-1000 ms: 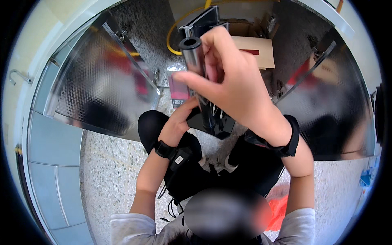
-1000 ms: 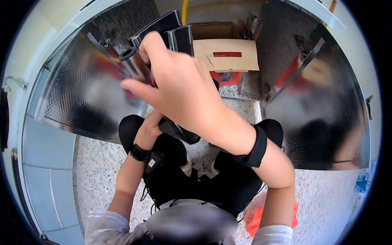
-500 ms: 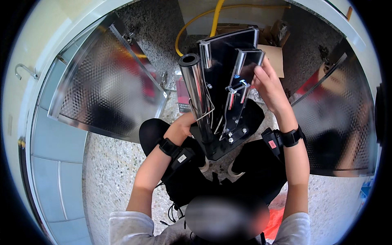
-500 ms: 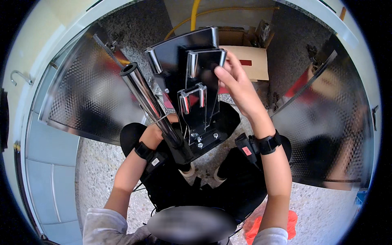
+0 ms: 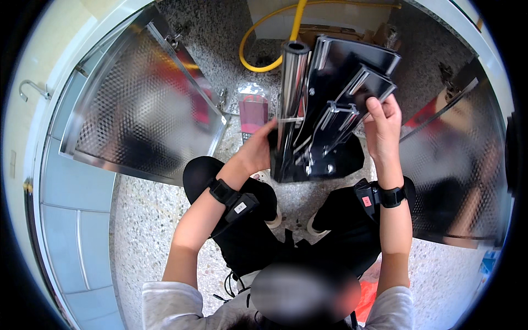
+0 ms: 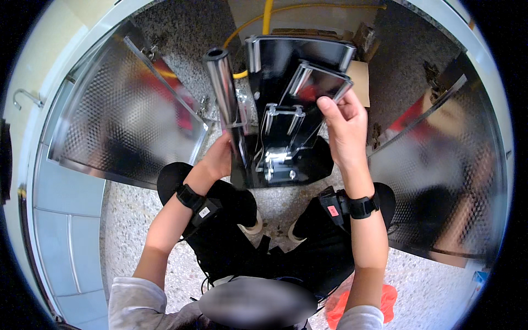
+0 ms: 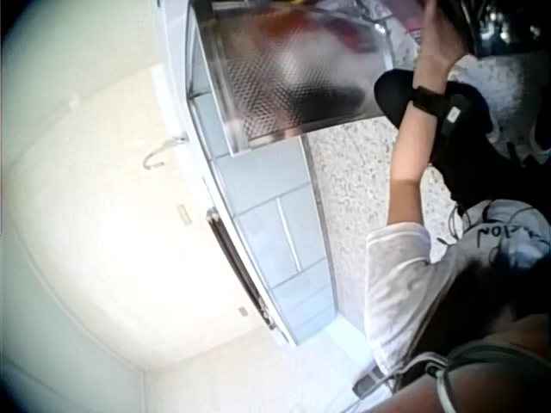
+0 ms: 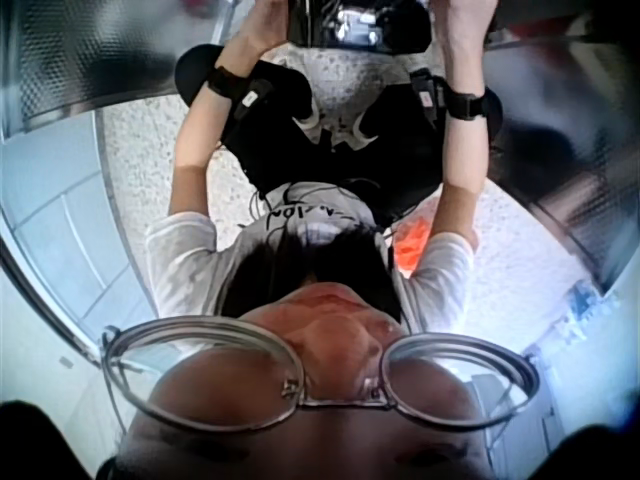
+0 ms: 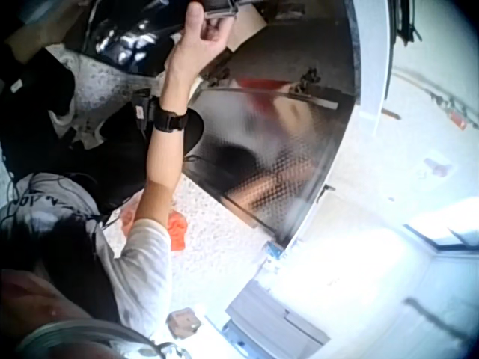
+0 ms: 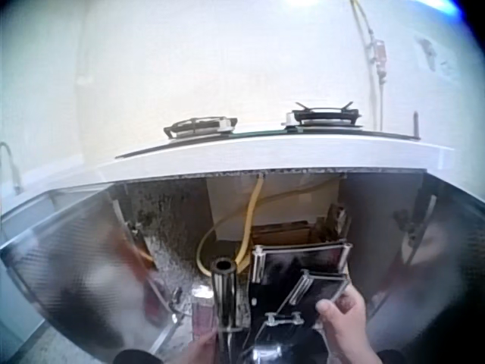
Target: The person unboxes and assembles a black metal stand with tubes, removing plastic packaging with scissors and connecting components by hand.
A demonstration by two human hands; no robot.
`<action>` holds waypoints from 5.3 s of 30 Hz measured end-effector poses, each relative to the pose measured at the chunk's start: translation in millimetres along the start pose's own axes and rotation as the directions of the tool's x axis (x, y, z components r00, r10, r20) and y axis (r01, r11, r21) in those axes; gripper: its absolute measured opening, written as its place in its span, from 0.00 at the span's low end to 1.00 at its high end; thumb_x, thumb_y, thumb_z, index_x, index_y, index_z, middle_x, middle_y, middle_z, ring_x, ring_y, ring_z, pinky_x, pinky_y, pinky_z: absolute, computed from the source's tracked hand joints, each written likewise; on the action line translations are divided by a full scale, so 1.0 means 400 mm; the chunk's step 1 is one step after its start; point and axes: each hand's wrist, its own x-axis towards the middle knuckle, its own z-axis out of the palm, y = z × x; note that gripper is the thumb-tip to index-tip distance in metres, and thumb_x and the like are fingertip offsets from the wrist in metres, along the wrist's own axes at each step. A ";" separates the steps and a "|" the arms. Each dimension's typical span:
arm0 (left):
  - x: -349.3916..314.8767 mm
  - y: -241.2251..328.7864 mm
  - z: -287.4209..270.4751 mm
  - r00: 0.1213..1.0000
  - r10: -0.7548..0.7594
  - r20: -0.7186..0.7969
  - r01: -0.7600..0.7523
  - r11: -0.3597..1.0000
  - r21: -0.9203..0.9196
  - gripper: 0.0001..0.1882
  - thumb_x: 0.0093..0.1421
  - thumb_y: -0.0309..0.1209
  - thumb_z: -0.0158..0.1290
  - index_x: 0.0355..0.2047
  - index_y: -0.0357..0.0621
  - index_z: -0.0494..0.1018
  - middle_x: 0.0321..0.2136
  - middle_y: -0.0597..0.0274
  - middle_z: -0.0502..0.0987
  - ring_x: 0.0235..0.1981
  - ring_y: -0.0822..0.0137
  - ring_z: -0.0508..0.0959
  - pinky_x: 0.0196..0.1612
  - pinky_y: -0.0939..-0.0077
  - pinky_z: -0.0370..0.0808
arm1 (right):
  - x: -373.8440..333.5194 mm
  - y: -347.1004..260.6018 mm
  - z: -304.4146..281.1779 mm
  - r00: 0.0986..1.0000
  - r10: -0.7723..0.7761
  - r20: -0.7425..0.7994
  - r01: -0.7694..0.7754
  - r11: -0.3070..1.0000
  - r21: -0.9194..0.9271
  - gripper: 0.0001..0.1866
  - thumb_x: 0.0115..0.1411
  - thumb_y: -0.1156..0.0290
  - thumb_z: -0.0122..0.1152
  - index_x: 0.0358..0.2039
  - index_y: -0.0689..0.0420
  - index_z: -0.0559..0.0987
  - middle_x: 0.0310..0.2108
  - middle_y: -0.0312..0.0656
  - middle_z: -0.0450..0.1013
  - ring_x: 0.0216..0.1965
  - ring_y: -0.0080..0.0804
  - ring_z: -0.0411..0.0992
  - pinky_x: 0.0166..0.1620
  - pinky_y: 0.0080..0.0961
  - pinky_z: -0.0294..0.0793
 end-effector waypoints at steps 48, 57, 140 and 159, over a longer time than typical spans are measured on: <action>0.046 -0.038 -0.106 0.898 0.205 -0.389 -0.191 0.979 0.077 0.17 0.56 0.47 0.48 0.30 0.46 0.70 0.28 0.65 0.74 0.31 0.69 0.75 0.35 0.74 0.72 | -0.044 0.076 -0.057 0.965 0.245 0.091 -0.148 0.799 -0.583 0.18 0.42 0.78 0.65 0.37 0.63 0.73 0.35 0.39 0.72 0.35 0.22 0.69 0.42 0.19 0.67; 0.069 -0.079 -0.143 0.944 0.063 -0.324 -0.074 0.997 -0.021 0.14 0.60 0.39 0.42 0.37 0.44 0.70 0.32 0.65 0.76 0.30 0.71 0.77 0.35 0.74 0.75 | -0.037 0.094 -0.054 0.977 0.213 -0.006 -0.180 0.808 -0.562 0.14 0.46 0.74 0.63 0.35 0.61 0.74 0.29 0.33 0.72 0.30 0.17 0.67 0.38 0.16 0.65; 0.055 -0.115 -0.119 0.976 -0.046 -0.214 0.028 0.996 -0.087 0.18 0.61 0.40 0.33 0.41 0.42 0.67 0.36 0.59 0.74 0.37 0.66 0.75 0.43 0.69 0.72 | -0.032 0.087 -0.060 0.964 0.265 0.007 -0.234 0.863 -0.447 0.22 0.48 0.60 0.62 0.41 0.58 0.70 0.29 0.29 0.67 0.31 0.15 0.62 0.36 0.12 0.60; 0.028 -0.092 -0.044 0.940 0.099 -0.325 -0.108 0.994 -0.009 0.24 0.59 0.51 0.38 0.44 0.46 0.67 0.40 0.60 0.73 0.38 0.69 0.74 0.41 0.77 0.70 | -0.042 0.084 -0.067 0.969 0.230 0.089 -0.182 0.911 -0.371 0.24 0.48 0.66 0.63 0.43 0.61 0.68 0.36 0.36 0.69 0.40 0.23 0.66 0.45 0.22 0.63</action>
